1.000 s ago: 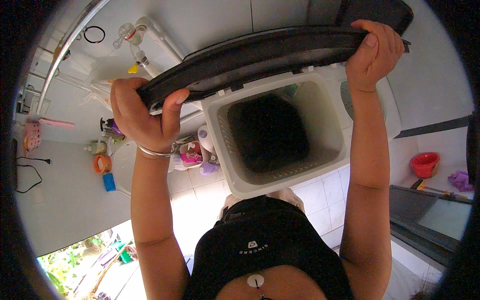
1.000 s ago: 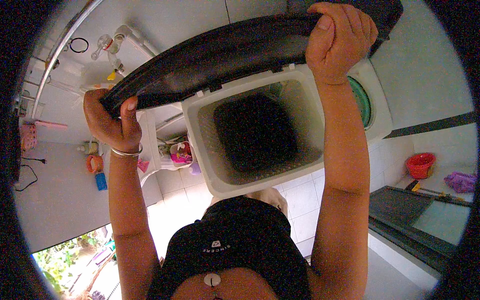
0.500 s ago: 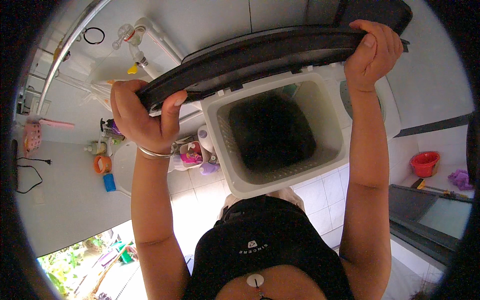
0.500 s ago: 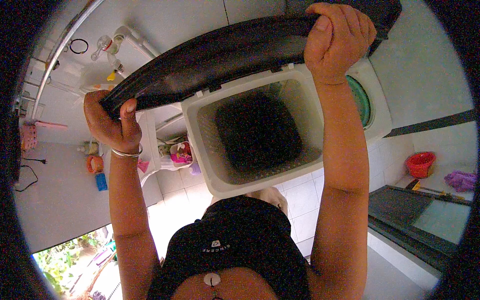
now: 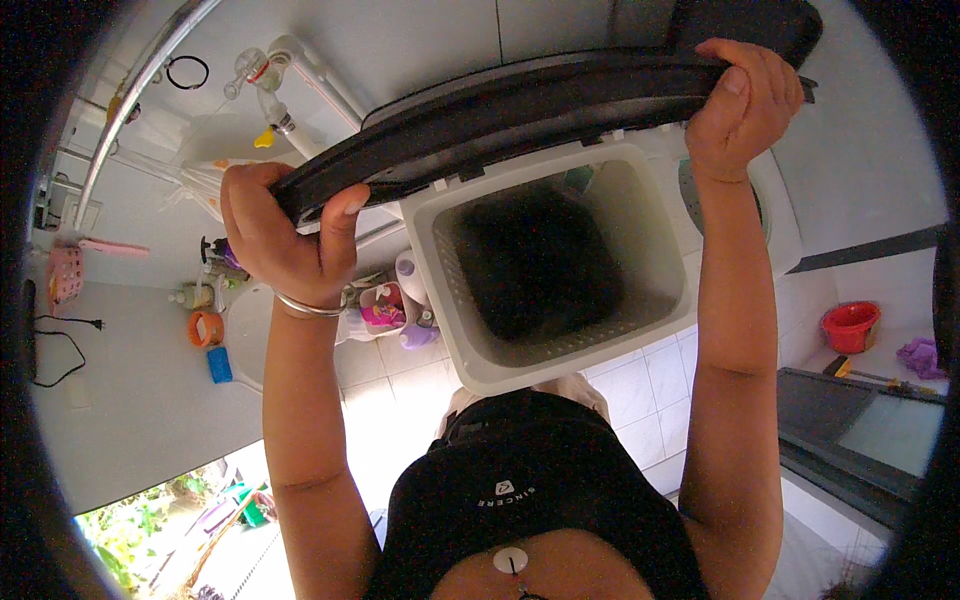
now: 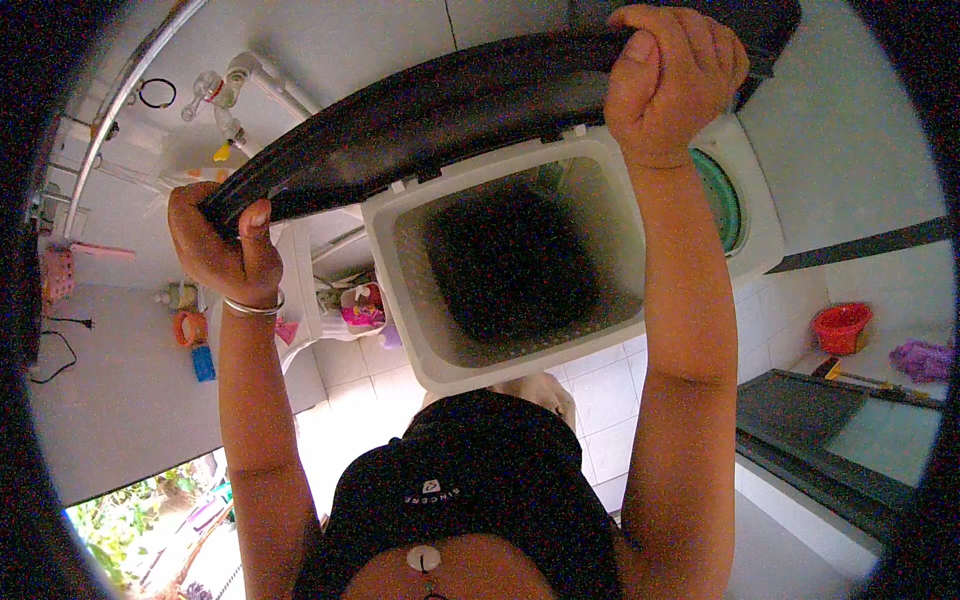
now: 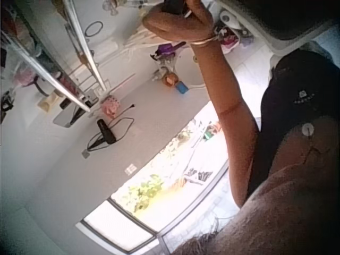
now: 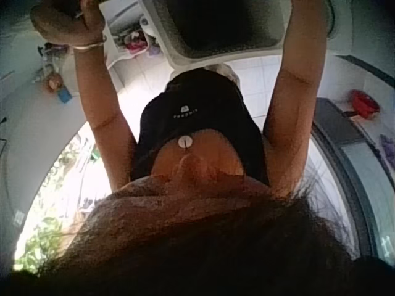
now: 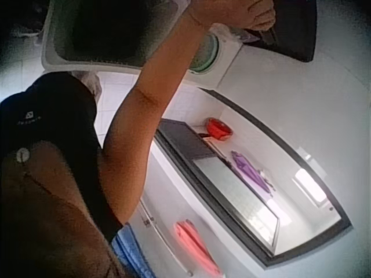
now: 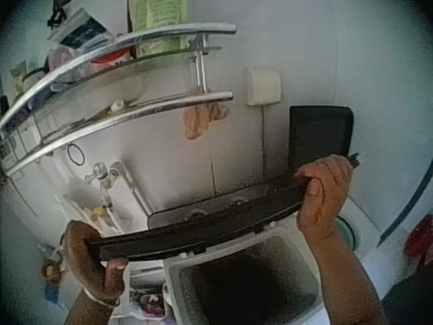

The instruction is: The person fills a washing machine tub with water using a hose, adds detergent from a packet, and agitates dark clothing by hand.

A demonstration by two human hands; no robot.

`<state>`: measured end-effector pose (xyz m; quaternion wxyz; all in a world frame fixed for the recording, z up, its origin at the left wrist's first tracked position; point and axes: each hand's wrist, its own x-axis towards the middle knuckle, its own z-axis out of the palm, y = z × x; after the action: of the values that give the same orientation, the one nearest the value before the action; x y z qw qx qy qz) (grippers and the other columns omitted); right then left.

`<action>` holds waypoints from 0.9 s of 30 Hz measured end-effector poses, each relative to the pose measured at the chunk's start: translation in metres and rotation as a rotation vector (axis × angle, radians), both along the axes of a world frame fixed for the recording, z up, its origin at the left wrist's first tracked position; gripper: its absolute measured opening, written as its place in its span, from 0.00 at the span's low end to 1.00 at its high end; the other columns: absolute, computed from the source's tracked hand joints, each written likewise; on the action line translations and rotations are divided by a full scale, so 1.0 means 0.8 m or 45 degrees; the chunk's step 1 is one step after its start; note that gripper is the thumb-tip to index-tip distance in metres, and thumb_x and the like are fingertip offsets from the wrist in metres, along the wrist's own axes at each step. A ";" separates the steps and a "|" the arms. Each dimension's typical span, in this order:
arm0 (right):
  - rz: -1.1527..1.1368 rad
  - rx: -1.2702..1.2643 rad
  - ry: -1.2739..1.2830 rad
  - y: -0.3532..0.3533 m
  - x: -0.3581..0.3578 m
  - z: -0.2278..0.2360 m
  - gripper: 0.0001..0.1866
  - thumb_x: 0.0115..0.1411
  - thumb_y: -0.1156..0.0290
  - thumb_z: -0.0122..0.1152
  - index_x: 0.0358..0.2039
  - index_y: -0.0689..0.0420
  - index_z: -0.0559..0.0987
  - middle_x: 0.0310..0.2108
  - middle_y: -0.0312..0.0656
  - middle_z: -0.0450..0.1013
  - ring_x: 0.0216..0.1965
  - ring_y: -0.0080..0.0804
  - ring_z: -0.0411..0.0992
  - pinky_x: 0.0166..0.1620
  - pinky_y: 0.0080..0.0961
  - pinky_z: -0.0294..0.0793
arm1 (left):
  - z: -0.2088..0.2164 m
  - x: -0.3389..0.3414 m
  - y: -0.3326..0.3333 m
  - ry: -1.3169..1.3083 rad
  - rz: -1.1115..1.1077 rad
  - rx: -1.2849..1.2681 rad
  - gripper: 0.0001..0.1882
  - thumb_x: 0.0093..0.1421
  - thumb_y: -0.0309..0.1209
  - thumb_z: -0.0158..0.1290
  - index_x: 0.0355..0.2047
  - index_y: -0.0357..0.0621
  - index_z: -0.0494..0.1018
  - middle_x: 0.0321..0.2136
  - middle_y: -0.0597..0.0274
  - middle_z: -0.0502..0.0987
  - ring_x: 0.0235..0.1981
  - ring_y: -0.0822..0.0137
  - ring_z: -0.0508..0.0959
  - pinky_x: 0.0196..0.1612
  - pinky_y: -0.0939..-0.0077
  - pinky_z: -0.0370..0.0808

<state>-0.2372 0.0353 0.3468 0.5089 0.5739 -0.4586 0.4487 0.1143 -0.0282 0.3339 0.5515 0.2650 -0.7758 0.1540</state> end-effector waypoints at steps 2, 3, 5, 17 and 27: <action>0.004 -0.006 0.000 0.000 0.000 0.000 0.17 0.60 0.62 0.39 0.25 0.51 0.78 0.26 0.34 0.75 0.31 0.34 0.70 0.42 0.28 0.60 | -0.002 0.001 -0.001 0.015 -0.004 0.006 0.31 0.46 0.56 0.60 0.28 0.38 0.65 0.22 0.58 0.63 0.21 0.59 0.65 0.25 0.70 0.62; 0.009 -0.004 -0.007 0.000 0.001 0.001 0.17 0.60 0.62 0.39 0.25 0.51 0.78 0.26 0.34 0.75 0.31 0.34 0.70 0.42 0.28 0.60 | -0.001 0.002 -0.001 0.000 -0.002 0.008 0.31 0.46 0.56 0.60 0.28 0.39 0.65 0.22 0.58 0.63 0.21 0.59 0.65 0.25 0.69 0.62; 0.011 0.010 -0.017 0.000 0.002 0.001 0.17 0.60 0.63 0.39 0.25 0.51 0.78 0.26 0.34 0.74 0.31 0.34 0.70 0.42 0.28 0.60 | 0.001 0.003 0.000 -0.028 0.003 0.015 0.30 0.46 0.56 0.60 0.28 0.39 0.65 0.22 0.58 0.63 0.21 0.58 0.65 0.25 0.69 0.62; 0.015 -0.008 -0.015 0.000 0.005 0.000 0.18 0.62 0.63 0.39 0.24 0.52 0.77 0.26 0.35 0.74 0.30 0.34 0.69 0.41 0.27 0.60 | 0.000 0.002 0.002 0.001 0.003 0.053 0.31 0.46 0.57 0.59 0.28 0.39 0.65 0.22 0.57 0.63 0.22 0.57 0.66 0.26 0.68 0.63; 0.016 -0.007 -0.004 0.000 0.002 0.001 0.18 0.61 0.62 0.38 0.24 0.52 0.77 0.25 0.35 0.74 0.30 0.34 0.70 0.42 0.27 0.60 | -0.001 0.002 0.001 0.002 0.007 0.036 0.32 0.47 0.58 0.58 0.28 0.39 0.65 0.22 0.58 0.63 0.22 0.58 0.65 0.26 0.69 0.63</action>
<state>-0.2356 0.0357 0.3474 0.5069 0.5747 -0.4545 0.4542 0.1158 -0.0275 0.3333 0.5479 0.2748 -0.7769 0.1443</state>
